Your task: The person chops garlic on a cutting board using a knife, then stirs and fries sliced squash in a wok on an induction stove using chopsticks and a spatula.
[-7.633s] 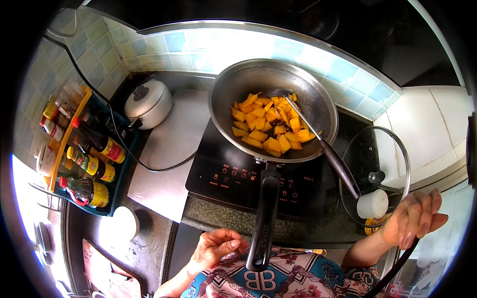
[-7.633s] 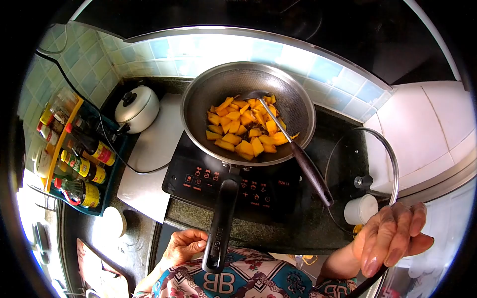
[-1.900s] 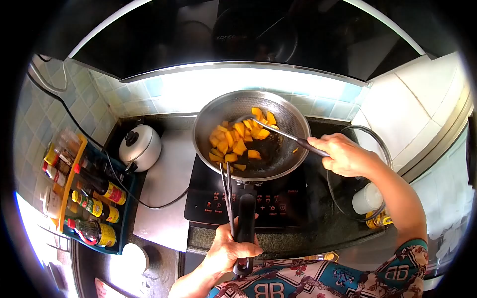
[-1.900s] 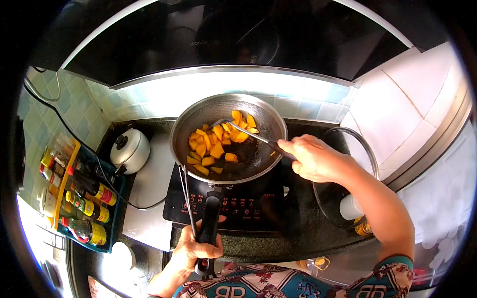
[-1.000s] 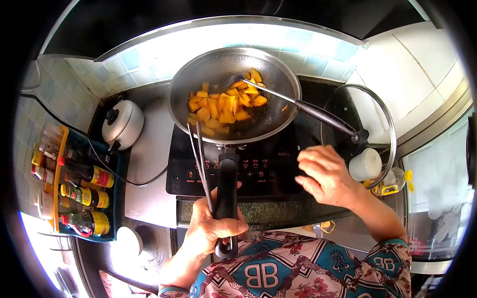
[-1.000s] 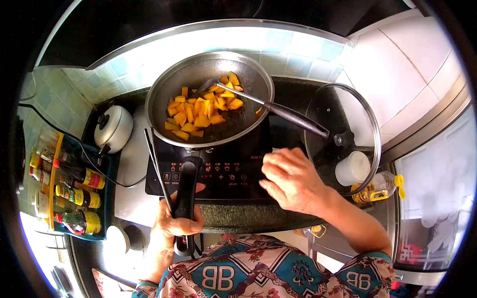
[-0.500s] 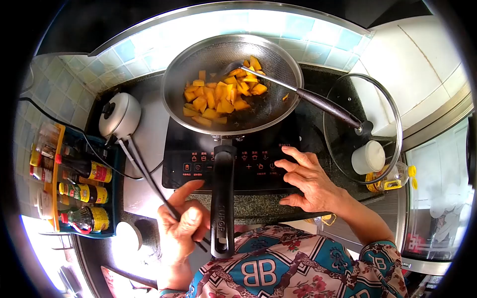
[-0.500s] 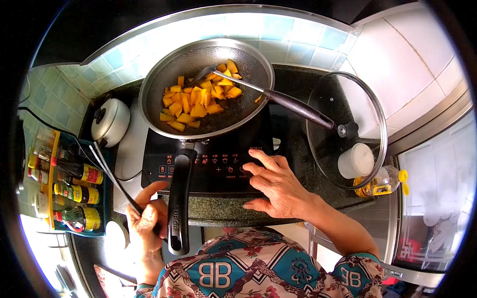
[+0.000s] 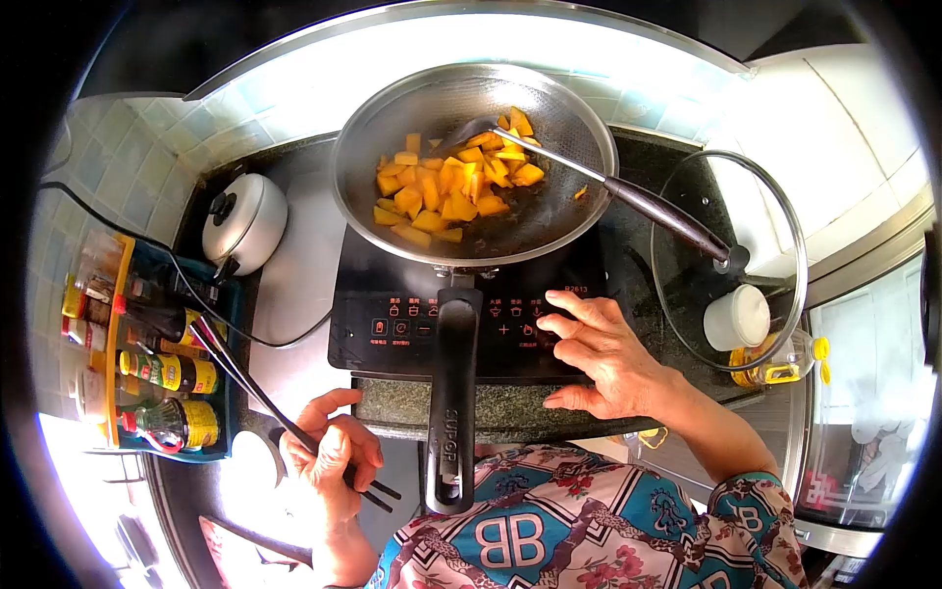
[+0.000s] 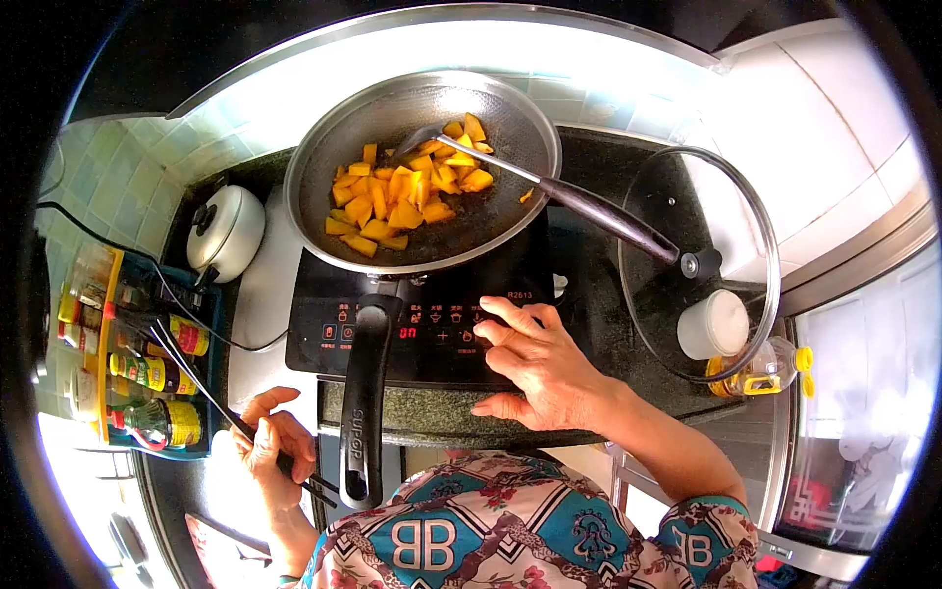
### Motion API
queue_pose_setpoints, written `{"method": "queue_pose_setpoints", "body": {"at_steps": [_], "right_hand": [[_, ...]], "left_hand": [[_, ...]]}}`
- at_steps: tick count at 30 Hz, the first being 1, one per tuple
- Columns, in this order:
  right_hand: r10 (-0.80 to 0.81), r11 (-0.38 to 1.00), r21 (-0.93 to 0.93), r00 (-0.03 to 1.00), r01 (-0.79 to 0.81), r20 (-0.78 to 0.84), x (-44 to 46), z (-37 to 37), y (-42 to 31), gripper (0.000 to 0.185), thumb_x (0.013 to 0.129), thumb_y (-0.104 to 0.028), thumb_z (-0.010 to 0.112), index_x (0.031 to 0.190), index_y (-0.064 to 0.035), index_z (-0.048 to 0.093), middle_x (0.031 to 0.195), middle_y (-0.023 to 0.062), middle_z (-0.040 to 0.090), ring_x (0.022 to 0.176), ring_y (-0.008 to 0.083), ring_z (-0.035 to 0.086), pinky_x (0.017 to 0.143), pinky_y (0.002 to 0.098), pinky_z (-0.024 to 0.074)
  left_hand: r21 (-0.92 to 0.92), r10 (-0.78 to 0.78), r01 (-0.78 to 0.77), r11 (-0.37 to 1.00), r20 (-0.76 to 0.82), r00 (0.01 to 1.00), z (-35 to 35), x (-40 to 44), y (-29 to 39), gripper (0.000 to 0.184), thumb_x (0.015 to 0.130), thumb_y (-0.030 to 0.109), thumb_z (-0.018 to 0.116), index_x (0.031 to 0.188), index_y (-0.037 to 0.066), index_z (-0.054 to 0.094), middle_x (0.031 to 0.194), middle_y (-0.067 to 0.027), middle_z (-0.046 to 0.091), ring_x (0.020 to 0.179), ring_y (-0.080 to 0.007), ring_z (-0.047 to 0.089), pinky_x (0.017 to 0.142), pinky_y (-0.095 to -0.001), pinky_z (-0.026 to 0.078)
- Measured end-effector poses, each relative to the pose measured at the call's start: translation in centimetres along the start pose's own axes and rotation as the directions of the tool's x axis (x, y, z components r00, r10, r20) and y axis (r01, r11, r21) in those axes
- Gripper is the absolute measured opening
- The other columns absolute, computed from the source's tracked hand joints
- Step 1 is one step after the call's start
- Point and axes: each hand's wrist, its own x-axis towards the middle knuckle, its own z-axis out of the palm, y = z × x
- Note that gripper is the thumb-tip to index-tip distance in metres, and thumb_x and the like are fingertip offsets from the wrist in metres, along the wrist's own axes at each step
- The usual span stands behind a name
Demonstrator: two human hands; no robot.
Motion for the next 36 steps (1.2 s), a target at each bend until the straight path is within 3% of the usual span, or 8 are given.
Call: {"method": "queue_pose_setpoints", "body": {"at_steps": [7,10,12,20,25,28,31,36], "right_hand": [[-0.017,1.0,-0.021,0.997,0.018,0.078,0.4,0.8,0.1,0.043,0.071,-0.042,0.068,0.073,-0.0019,0.051,0.109,0.0163,0.051,0.123,0.0349,0.035,0.089,0.0476,0.0304],[-0.049,0.999,0.02,0.999,0.049,-0.009,1.1,0.3,-0.4,0.042,0.071,-0.039,0.069,0.073,-0.0022,0.051,0.106,0.0155,0.053,0.119,0.0347,0.04,0.086,0.0463,0.0333],[-0.046,0.991,0.118,0.98,0.07,-0.196,1.2,0.2,-1.0,0.041,0.069,-0.036,0.072,0.074,-0.0022,0.05,0.101,0.0142,0.056,0.112,0.0341,0.047,0.083,0.0439,0.0368],[-0.019,0.993,0.105,0.959,0.051,-0.284,1.6,2.0,-1.5,0.039,0.069,-0.03,0.074,0.076,0.0006,0.051,0.091,0.0153,0.059,0.093,0.0357,0.054,0.077,0.0418,0.0429],[0.0,0.994,0.108,0.973,0.025,-0.23,2.7,2.4,-2.7,0.038,0.074,-0.031,0.069,0.08,0.0022,0.052,0.099,0.018,0.058,0.101,0.0374,0.051,0.083,0.043,0.0407],[-0.025,0.998,-0.054,0.996,0.02,-0.089,3.4,3.0,-2.5,0.041,0.076,-0.034,0.066,0.089,0.0029,0.052,0.107,0.0197,0.055,0.108,0.0388,0.046,0.088,0.0446,0.0353],[-0.01,1.0,-0.016,1.0,0.01,0.013,4.8,3.9,-3.1,0.054,0.068,-0.036,0.071,0.1,0.0015,0.048,0.119,0.0206,0.047,0.12,0.0394,0.036,0.092,0.0486,0.028],[-0.015,0.999,0.037,0.995,0.011,0.099,7.1,5.3,-3.4,0.059,0.063,-0.04,0.074,0.097,-0.0007,0.047,0.123,0.0214,0.044,0.122,0.0399,0.033,0.097,0.0536,0.025]], "left_hand": [[0.014,-0.008,0.009,1.0,-0.048,0.999,-0.6,-0.6,-0.2,0.047,0.083,0.029,0.063,0.105,-0.011,0.05,0.054,-0.0132,0.055,0.033,-0.0088,0.038,0.032,-0.0206,0.026],[0.012,-0.027,0.028,1.0,-0.098,0.995,-1.0,-0.7,-0.2,0.048,0.082,0.031,0.064,0.104,-0.011,0.051,0.054,-0.0128,0.055,0.032,-0.0085,0.037,0.032,-0.0206,0.026],[0.008,-0.036,0.038,0.999,-0.141,0.989,-1.3,-1.0,-0.1,0.047,0.081,0.031,0.064,0.102,-0.01,0.052,0.053,-0.012,0.054,0.032,-0.0082,0.036,0.033,-0.0202,0.026],[-0.056,-0.091,0.08,0.995,-0.253,0.963,-3.7,-2.6,-0.3,0.043,0.086,0.033,0.058,0.101,-0.007,0.053,0.056,-0.0104,0.056,0.034,-0.0073,0.037,0.033,-0.0186,0.026],[-0.144,-0.139,0.099,0.985,-0.293,0.946,-5.6,-3.8,-1.5,0.044,0.088,0.035,0.054,0.1,-0.007,0.052,0.056,-0.0109,0.056,0.033,-0.0076,0.037,0.033,-0.0185,0.026],[-0.185,-0.16,0.112,0.976,-0.273,0.949,-6.4,-4.3,-2.3,0.045,0.088,0.036,0.054,0.1,-0.007,0.051,0.056,-0.011,0.055,0.033,-0.0076,0.037,0.032,-0.0186,0.025],[-0.136,-0.174,0.138,0.981,-0.298,0.939,-6.9,-4.8,-2.8,0.04,0.092,0.033,0.046,0.097,-0.006,0.051,0.052,-0.0128,0.052,0.03,-0.0085,0.034,0.029,-0.0199,0.025],[-0.166,-0.194,0.149,0.975,-0.296,0.935,-7.6,-5.4,-3.0,0.04,0.092,0.033,0.047,0.097,-0.006,0.051,0.052,-0.0128,0.052,0.03,-0.0085,0.034,0.029,-0.0198,0.025]]}}
